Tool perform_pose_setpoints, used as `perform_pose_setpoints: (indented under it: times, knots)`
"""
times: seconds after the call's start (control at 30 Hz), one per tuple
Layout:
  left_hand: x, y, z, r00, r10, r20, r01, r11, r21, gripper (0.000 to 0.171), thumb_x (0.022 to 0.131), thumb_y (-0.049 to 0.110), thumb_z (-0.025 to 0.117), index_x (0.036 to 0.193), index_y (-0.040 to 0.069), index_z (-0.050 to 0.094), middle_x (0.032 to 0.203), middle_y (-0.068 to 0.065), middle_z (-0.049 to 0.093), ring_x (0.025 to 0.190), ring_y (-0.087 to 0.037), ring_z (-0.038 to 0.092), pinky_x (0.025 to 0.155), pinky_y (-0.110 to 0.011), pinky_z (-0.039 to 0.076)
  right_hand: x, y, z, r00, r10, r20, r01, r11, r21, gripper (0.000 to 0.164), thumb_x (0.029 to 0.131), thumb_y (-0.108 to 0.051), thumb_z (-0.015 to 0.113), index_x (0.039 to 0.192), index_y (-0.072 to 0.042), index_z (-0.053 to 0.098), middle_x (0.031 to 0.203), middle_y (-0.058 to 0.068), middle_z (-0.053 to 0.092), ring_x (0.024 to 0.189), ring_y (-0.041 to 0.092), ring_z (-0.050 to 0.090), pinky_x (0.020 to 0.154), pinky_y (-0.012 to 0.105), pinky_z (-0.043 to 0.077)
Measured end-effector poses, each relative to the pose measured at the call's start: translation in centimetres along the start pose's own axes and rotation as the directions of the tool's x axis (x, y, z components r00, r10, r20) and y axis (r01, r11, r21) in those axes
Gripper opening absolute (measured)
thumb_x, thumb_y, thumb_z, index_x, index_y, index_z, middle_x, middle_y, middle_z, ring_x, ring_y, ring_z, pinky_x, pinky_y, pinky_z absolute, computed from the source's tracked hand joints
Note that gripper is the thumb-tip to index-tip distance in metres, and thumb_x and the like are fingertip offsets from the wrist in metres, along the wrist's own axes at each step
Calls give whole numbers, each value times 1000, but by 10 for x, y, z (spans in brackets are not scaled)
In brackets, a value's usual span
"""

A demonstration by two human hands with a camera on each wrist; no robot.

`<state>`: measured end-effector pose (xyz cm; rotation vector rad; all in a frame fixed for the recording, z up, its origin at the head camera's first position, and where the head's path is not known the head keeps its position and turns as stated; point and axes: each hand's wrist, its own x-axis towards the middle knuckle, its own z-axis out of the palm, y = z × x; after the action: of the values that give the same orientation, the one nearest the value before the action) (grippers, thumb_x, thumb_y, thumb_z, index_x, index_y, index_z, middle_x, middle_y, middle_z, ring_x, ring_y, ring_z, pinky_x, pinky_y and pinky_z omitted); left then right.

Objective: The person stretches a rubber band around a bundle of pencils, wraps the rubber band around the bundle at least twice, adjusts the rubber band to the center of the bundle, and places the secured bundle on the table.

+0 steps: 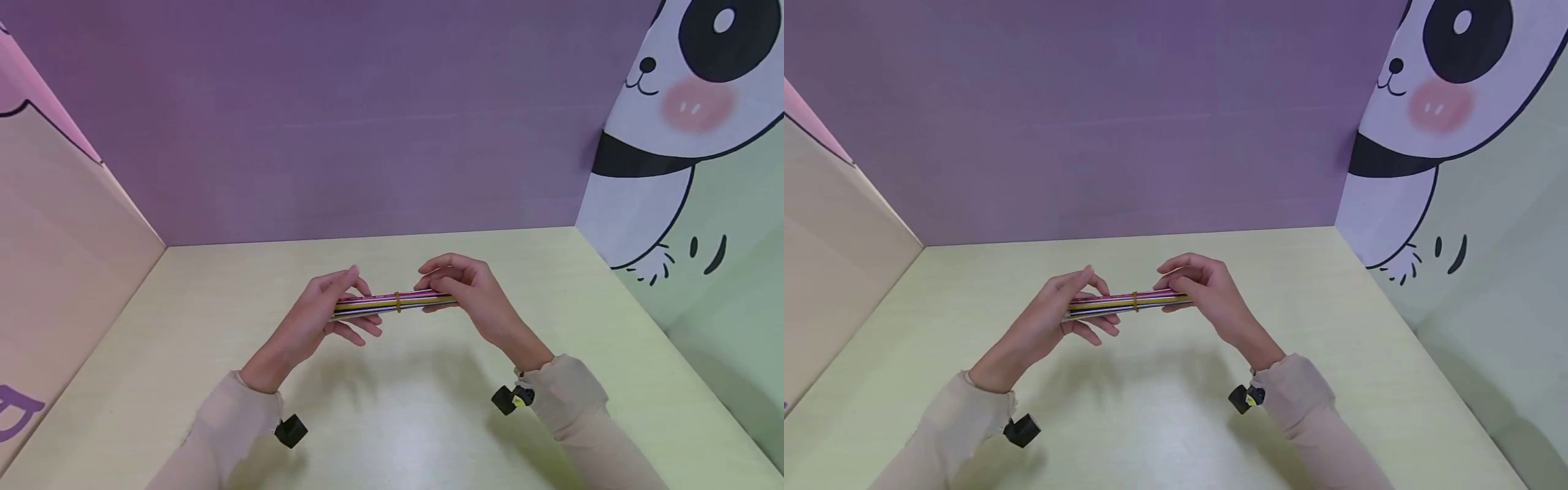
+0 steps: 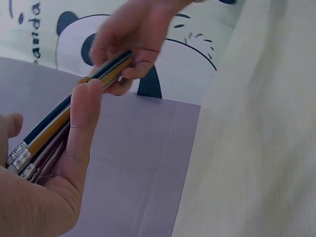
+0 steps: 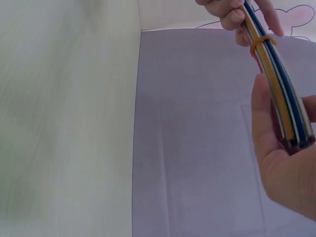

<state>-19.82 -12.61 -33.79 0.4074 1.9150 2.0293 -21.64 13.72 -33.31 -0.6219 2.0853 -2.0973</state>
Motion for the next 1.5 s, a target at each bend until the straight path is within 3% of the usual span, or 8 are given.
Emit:
perform_pose_setpoints:
  times: [0.37,0.5,0.67,0.87,0.97,1.07,1.3,1.5]
  knots:
    - [-6,-1,20,993,107,-47,-104,992,75,69,103,60,35,102,-5,57,94,-22,72,81,-36,73,66,-51,60,-4,-5,10,990,144,10,-144,987,67,44,103,-44,52,105,-2,67,92,7,69,92,24,67,85,32,57]
    - [-5,-6,25,978,186,-92,-182,982,55,64,104,55,40,100,-5,61,102,-20,72,87,-33,72,67,-50,61,-5,0,18,976,137,-169,-116,985,129,41,103,-41,54,97,-2,66,91,7,66,89,23,64,83,30,57]
    - [-5,-11,34,960,277,-29,-275,959,65,46,107,36,47,97,-5,63,101,-22,69,85,-36,73,65,-49,61,-4,3,19,925,158,-346,-97,977,188,34,103,-35,55,88,-6,63,87,5,62,80,18,60,76,26,55]
    - [-7,-9,34,945,325,-12,-324,943,76,38,108,27,47,95,-4,64,100,-21,70,83,-36,73,66,-47,61,-4,-1,7,985,140,-100,-146,987,-64,26,101,-30,59,95,-5,66,94,9,65,91,26,64,82,32,56]
    - [-8,-7,30,944,329,-6,-328,943,62,41,108,28,46,93,-6,62,99,-23,70,84,-37,73,66,-49,61,-4,-1,1,997,70,33,-57,954,-296,22,100,-32,61,103,-12,69,105,5,68,101,26,65,85,39,54]
    - [-9,-7,29,945,326,-27,-324,944,57,42,108,30,46,92,-6,62,98,-22,71,85,-35,73,66,-49,61,-4,1,2,996,18,85,15,931,-364,25,100,-33,61,111,-13,69,114,2,68,107,22,63,93,46,50]
    - [-7,-14,33,897,427,-114,-409,900,152,43,109,34,39,100,0,63,101,-16,73,97,-27,71,85,-36,58,-3,6,7,997,-38,60,42,997,-67,33,105,-30,53,105,0,68,108,11,65,109,27,60,100,42,50]
    - [-7,-19,38,856,516,-34,-496,839,224,38,110,26,32,118,4,62,129,-7,65,123,-23,58,100,-37,52,-1,3,3,999,29,44,-31,998,46,40,104,-37,53,103,1,65,104,14,65,102,28,64,94,39,55]
